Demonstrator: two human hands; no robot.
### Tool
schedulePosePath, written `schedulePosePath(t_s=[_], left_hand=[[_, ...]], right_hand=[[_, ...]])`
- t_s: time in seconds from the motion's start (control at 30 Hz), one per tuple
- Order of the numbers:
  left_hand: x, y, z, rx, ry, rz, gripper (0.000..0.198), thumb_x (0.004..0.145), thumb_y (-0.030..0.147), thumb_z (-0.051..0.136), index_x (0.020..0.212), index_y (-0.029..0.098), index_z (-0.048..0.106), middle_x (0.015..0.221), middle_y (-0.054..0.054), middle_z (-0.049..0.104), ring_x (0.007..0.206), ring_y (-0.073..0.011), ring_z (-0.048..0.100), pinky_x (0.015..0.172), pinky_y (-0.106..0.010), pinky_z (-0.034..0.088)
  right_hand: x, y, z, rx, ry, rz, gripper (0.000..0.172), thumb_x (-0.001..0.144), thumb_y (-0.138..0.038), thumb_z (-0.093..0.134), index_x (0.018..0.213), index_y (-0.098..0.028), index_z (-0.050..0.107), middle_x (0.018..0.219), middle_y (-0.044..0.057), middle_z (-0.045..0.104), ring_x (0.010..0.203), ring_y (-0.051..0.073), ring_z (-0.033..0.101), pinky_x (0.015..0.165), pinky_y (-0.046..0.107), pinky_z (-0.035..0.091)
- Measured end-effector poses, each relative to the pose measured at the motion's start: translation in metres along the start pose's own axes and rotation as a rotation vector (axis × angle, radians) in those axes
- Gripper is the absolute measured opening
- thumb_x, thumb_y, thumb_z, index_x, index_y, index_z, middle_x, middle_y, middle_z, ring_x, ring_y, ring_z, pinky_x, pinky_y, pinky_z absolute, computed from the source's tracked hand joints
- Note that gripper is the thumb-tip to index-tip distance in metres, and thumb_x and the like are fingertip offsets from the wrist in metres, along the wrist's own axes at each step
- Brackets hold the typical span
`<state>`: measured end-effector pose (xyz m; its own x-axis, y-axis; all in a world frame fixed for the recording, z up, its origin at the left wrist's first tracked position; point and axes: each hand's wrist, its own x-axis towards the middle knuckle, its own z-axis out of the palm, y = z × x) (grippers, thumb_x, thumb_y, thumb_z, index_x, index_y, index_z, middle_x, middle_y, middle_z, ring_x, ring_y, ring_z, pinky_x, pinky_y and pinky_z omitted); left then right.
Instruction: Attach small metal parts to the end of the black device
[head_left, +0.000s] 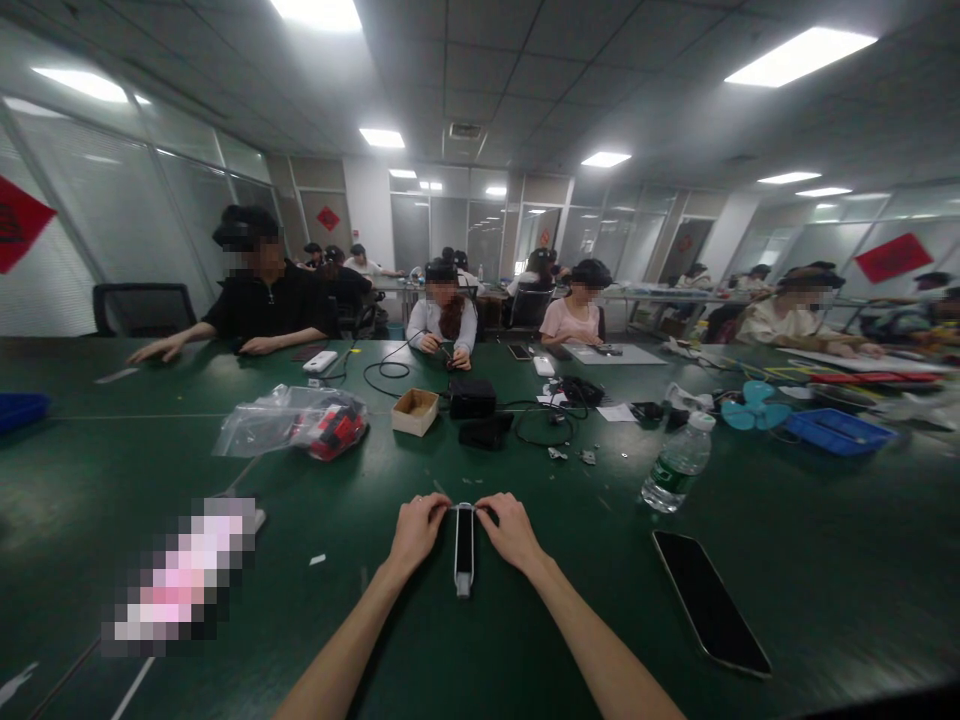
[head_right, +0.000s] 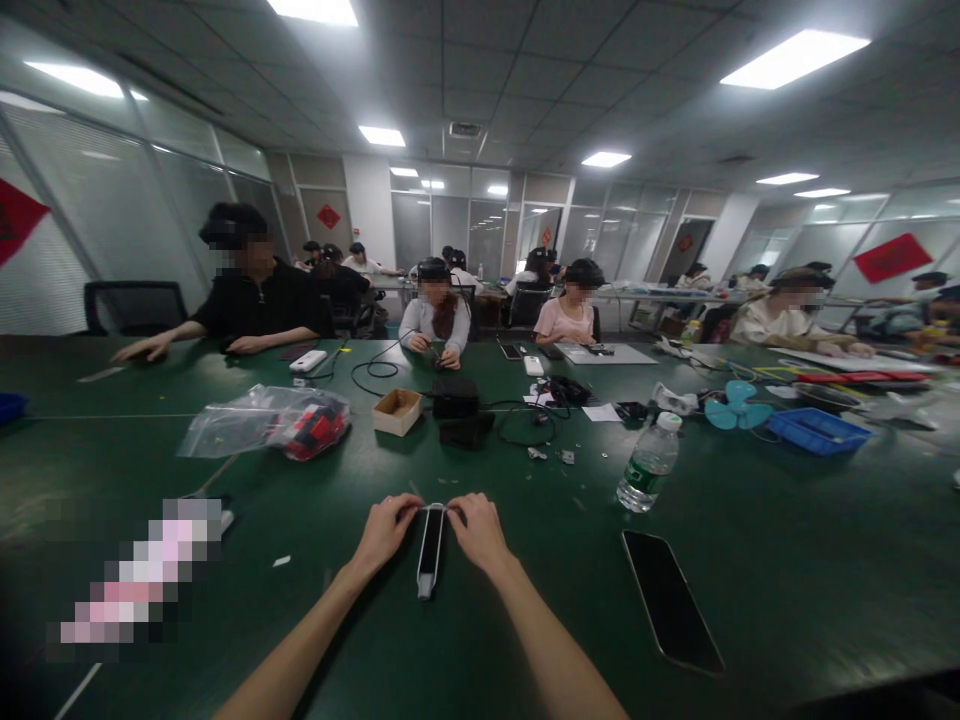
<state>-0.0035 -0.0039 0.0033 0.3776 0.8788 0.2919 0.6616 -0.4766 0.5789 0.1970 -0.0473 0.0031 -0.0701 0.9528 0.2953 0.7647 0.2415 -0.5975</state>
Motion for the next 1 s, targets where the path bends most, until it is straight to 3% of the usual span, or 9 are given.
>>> schedulePosePath(t_s=[0.47,1.0], left_hand=[[0.0021,-0.0042,0.0044,0.046,-0.013,-0.044,0.023,0.092,0.023,0.045,0.098,0.025,0.067,0.096,0.000,0.070,0.088,-0.0180,0.061,0.080,-0.029,0.042],[0.0009,-0.0005,0.0011,-0.091,0.024,-0.067,0.022,0.088,0.028,0.046,0.093,0.022,0.067,0.090,-0.001,0.070,0.082,-0.0164,0.063,0.077,-0.027,0.046]], right_hand=[[0.0013,0.0000,0.0005,-0.050,-0.031,0.008,0.026,0.094,-0.033,0.044,0.103,-0.025,0.067,0.101,0.004,0.065,0.096,0.020,0.054,0.082,0.033,0.039],[-0.0010,-0.0046,-0.0053,-0.036,-0.098,0.049,0.029,0.095,-0.035,0.042,0.107,-0.025,0.065,0.104,0.004,0.063,0.096,0.019,0.053,0.083,0.033,0.040]])
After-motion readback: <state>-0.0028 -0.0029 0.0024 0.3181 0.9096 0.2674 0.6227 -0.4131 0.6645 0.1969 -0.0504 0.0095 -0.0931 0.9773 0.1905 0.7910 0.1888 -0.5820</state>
